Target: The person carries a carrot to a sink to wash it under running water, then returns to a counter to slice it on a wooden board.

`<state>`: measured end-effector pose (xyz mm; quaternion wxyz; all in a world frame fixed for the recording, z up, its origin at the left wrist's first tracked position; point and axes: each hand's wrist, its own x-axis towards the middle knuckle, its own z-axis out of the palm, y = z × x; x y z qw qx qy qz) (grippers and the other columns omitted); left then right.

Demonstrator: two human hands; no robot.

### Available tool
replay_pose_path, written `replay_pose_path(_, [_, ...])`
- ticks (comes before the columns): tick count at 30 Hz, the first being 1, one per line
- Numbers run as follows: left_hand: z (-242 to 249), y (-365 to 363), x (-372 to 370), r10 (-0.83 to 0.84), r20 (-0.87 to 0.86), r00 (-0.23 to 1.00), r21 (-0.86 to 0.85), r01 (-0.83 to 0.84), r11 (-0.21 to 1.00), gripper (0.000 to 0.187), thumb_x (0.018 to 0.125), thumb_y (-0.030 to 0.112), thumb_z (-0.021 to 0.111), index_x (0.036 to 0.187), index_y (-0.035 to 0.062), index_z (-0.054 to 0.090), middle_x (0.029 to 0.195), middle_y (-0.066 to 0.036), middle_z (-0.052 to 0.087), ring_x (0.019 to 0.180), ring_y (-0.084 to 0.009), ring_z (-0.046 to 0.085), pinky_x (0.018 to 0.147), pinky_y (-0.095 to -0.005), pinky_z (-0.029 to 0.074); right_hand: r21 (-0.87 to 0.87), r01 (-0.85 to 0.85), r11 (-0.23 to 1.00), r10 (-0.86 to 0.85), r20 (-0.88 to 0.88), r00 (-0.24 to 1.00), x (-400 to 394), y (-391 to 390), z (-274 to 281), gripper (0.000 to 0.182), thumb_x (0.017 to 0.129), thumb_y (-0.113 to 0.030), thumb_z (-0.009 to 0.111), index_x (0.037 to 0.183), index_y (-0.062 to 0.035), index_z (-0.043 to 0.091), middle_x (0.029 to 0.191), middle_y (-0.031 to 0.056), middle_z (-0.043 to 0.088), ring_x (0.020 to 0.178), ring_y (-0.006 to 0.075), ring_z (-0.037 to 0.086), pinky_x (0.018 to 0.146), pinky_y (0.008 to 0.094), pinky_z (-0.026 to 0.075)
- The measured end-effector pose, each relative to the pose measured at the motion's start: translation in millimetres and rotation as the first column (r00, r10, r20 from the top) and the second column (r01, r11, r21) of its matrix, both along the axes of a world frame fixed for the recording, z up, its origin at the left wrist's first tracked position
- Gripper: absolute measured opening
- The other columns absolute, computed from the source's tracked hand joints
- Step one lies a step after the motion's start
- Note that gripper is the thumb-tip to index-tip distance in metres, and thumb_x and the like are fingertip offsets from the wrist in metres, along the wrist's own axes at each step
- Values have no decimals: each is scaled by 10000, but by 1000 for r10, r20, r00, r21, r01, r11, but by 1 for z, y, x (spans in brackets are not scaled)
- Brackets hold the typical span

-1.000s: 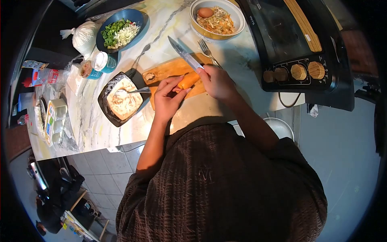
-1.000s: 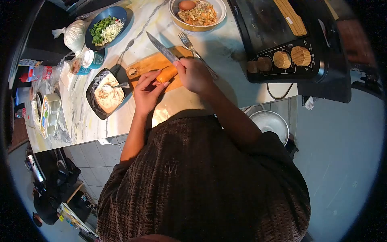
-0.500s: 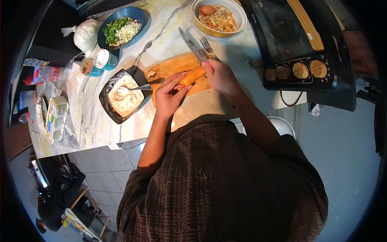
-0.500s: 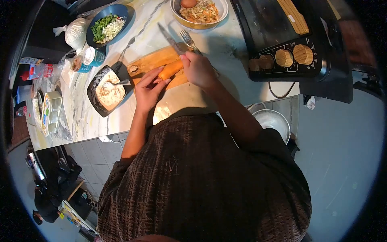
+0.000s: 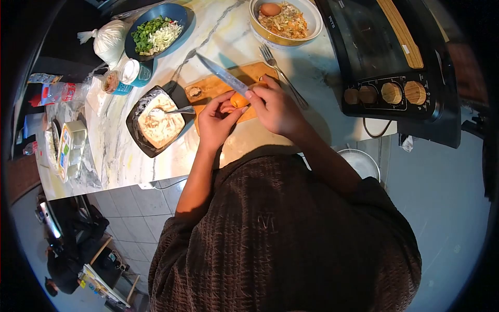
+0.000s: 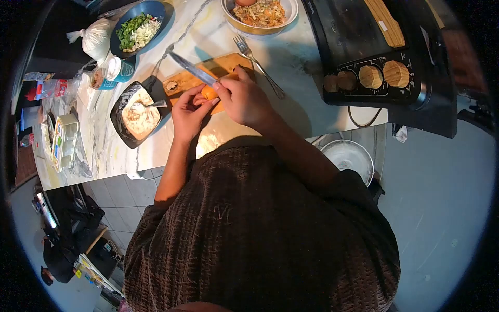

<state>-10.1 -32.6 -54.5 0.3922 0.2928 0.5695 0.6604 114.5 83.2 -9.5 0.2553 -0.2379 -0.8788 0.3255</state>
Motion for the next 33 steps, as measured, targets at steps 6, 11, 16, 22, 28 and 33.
replay_pose_path(6, [-5, -3, 1, 12, 43, 999, 19, -13, 1000, 379, 767, -91, 697, 1123, -72, 568, 997, -122, 653, 864, -115, 630, 796, -245, 518, -237, 170, 957, -142, 130, 981, -2, 3, 1, 213, 915, -216, 536, 875, -24, 618, 822, 211, 598, 882, 444, 561, 811, 473, 460])
replay_pose_path(11, [-10, -2, -2, -3, 51, 999, 44, 0, 999, 403, 766, -122, 681, 1144, -64, 552, 985, -132, 653, 884, -142, 634, 805, -262, 527, -97, 69, 993, -66, 38, 997, 0, -1, -3, 206, 908, -213, 543, 878, -21, 609, 821, 212, 594, 840, 425, 569, 747, 464, 468])
replay_pose_path(16, [-11, -1, 1, 6, -46, 999, 23, -5, 1000, 388, 769, -117, 682, 1132, -68, 555, 982, -137, 654, 873, -142, 636, 810, -266, 529, -97, 153, 983, -149, 41, 988, 0, 3, -13, 212, 909, -217, 542, 870, -16, 597, 820, 213, 595, 840, 421, 569, 728, 469, 465])
replay_pose_path(22, [-13, -1, -1, 14, -59, 998, 23, -13, 1000, 371, 772, -114, 681, 1121, -73, 561, 934, -106, 649, 855, -137, 636, 802, -259, 527, -63, 70, 996, -69, 28, 997, 2, 0, -12, 232, 916, -232, 525, 867, -19, 603, 826, 231, 593, 826, 405, 580, 714, 472, 463])
replay_pose_path(28, [-8, -1, 0, 10, -60, 998, 40, -8, 999, 385, 760, -110, 697, 1120, -77, 565, 918, -81, 634, 847, -123, 627, 796, -248, 523, -187, 197, 962, -146, 257, 955, -1, 8, 0, 246, 915, -237, 526, 824, -16, 584, 792, 216, 593, 749, 419, 578, 654, 486, 457])
replay_pose_path(33, [-14, -3, -2, -1, -340, 940, -30, -9, 999, 385, 748, -108, 711, 1108, -75, 580, 900, -70, 624, 850, -109, 618, 783, -234, 517, -81, 151, 985, -138, 147, 979, 1, 8, -8, 259, 922, -236, 516, 790, -20, 569, 728, 221, 579, 712, 424, 571, 629, 498, 442])
